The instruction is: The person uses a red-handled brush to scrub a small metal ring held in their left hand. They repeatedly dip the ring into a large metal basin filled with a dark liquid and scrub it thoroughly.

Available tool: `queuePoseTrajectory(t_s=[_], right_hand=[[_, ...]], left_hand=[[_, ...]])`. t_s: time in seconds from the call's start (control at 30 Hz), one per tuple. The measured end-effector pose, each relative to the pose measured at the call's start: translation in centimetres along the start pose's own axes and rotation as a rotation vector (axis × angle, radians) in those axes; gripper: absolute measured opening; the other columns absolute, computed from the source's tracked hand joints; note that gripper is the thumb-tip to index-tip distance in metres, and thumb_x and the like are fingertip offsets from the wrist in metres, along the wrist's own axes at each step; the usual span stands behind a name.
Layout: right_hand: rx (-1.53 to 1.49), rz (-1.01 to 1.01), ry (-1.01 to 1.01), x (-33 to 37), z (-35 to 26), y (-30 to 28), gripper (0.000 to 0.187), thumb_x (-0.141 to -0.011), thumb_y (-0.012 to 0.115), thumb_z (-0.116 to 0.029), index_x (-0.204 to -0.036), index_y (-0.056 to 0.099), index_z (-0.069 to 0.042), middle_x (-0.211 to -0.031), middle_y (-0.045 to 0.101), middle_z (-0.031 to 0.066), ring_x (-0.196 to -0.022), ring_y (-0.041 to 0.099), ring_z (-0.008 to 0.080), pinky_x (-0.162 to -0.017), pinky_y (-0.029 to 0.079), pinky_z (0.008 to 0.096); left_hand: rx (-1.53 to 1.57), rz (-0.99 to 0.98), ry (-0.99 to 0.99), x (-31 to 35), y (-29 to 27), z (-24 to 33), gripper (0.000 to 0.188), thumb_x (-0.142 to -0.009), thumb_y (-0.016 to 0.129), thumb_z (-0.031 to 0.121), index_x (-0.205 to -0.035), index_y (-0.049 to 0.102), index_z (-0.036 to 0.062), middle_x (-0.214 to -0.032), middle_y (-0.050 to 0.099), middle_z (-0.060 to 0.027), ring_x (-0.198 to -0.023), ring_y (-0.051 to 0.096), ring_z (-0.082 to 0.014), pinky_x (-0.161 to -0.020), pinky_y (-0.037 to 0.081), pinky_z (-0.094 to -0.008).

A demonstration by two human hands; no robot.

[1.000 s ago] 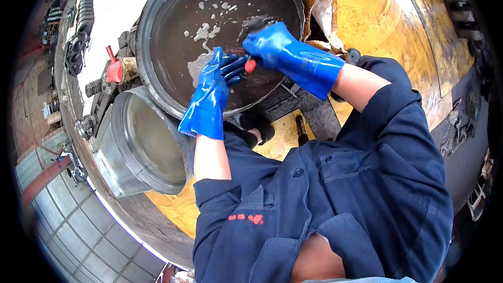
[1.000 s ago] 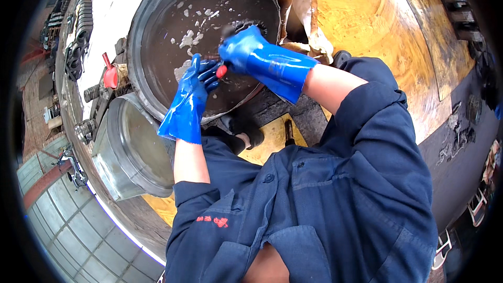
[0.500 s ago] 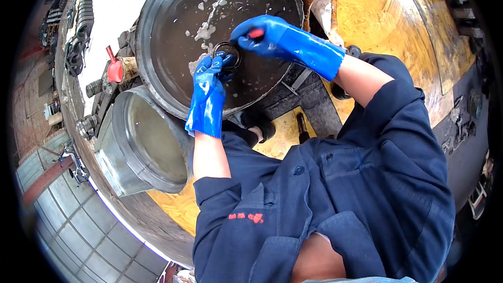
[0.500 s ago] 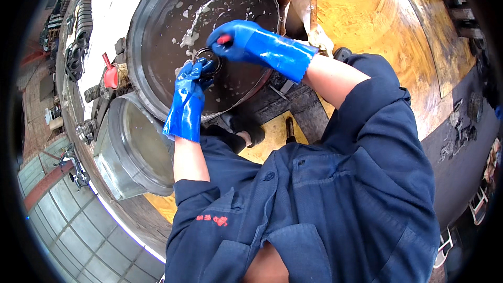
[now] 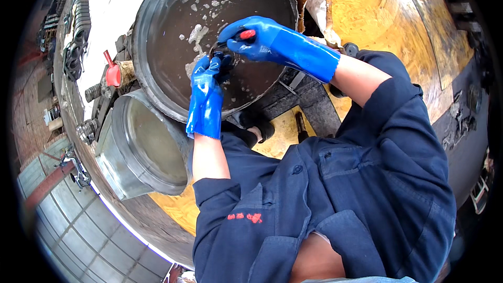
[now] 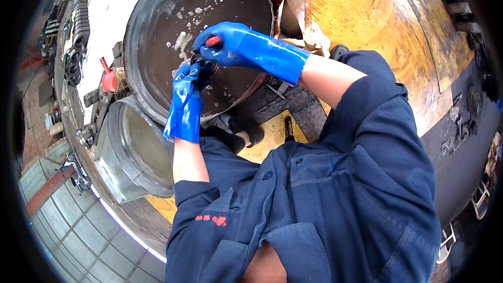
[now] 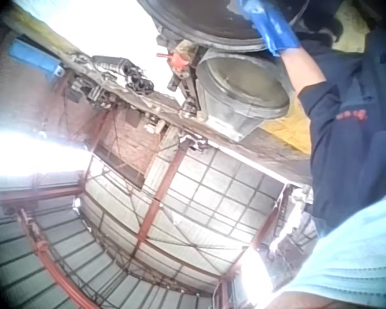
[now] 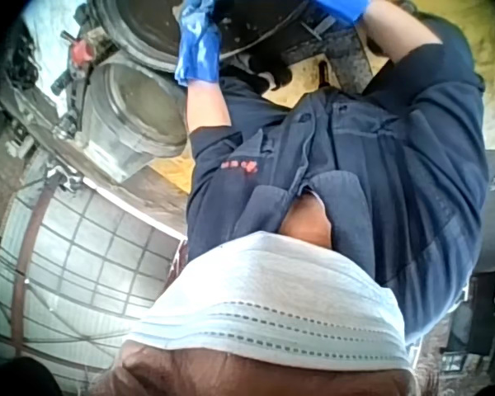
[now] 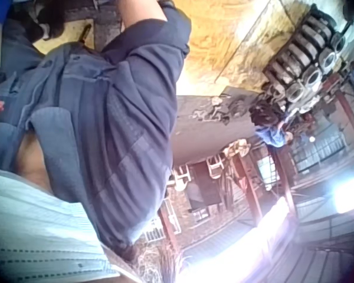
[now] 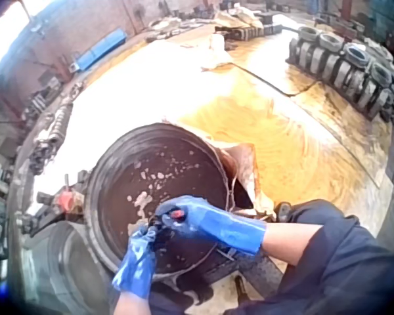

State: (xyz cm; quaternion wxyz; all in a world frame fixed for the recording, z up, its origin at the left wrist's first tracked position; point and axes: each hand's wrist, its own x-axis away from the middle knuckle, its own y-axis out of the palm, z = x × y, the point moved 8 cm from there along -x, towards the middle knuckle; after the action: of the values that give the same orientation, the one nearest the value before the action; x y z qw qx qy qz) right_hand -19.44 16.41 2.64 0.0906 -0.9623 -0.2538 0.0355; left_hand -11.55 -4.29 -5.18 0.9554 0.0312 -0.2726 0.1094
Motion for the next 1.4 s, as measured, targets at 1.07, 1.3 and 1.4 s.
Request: queuePoseTrajectory(t_s=[1.07, 1.3, 1.4], right_hand=[[-0.211, -0.177, 0.449, 1.3, 4.0, 2.8, 0.038, -0.097, 0.069, -0.038, -0.117, 0.075, -0.006, -0.096, 0.078, 0.0081, -0.091, 0.071, 0.0165, -0.085, 0.054, 0.0304], [0.350, -0.081, 0.102, 0.7, 1.4, 1.7, 0.020, -0.093, 0.065, -0.029, -0.095, 0.072, -0.010, -0.081, 0.070, 0.0177, -0.078, 0.068, 0.0397, -0.070, 0.054, 0.0453], [0.411, -0.070, 0.152, 0.0, 1.8, 1.3, 0.022, -0.094, 0.066, -0.032, -0.096, 0.071, -0.010, -0.084, 0.070, 0.0184, -0.081, 0.069, 0.0399, -0.070, 0.054, 0.0445]], left_hand=[[0.320, 0.052, -0.067, -1.3, 0.6, -1.7, 0.043, -0.110, 0.050, 0.033, -0.135, 0.064, 0.0005, -0.128, 0.069, -0.0140, -0.111, 0.066, -0.0249, -0.105, 0.053, -0.0407], [0.303, 0.037, -0.042, -0.6, -0.3, -0.6, 0.040, -0.102, 0.062, 0.034, -0.127, 0.068, 0.0040, -0.120, 0.075, -0.0134, -0.110, 0.072, -0.0264, -0.097, 0.055, -0.0470], [0.246, 0.076, -0.057, -0.8, -0.9, -0.4, 0.040, -0.101, 0.063, 0.035, -0.126, 0.069, 0.0047, -0.119, 0.076, -0.0123, -0.109, 0.072, -0.0257, -0.095, 0.055, -0.0461]])
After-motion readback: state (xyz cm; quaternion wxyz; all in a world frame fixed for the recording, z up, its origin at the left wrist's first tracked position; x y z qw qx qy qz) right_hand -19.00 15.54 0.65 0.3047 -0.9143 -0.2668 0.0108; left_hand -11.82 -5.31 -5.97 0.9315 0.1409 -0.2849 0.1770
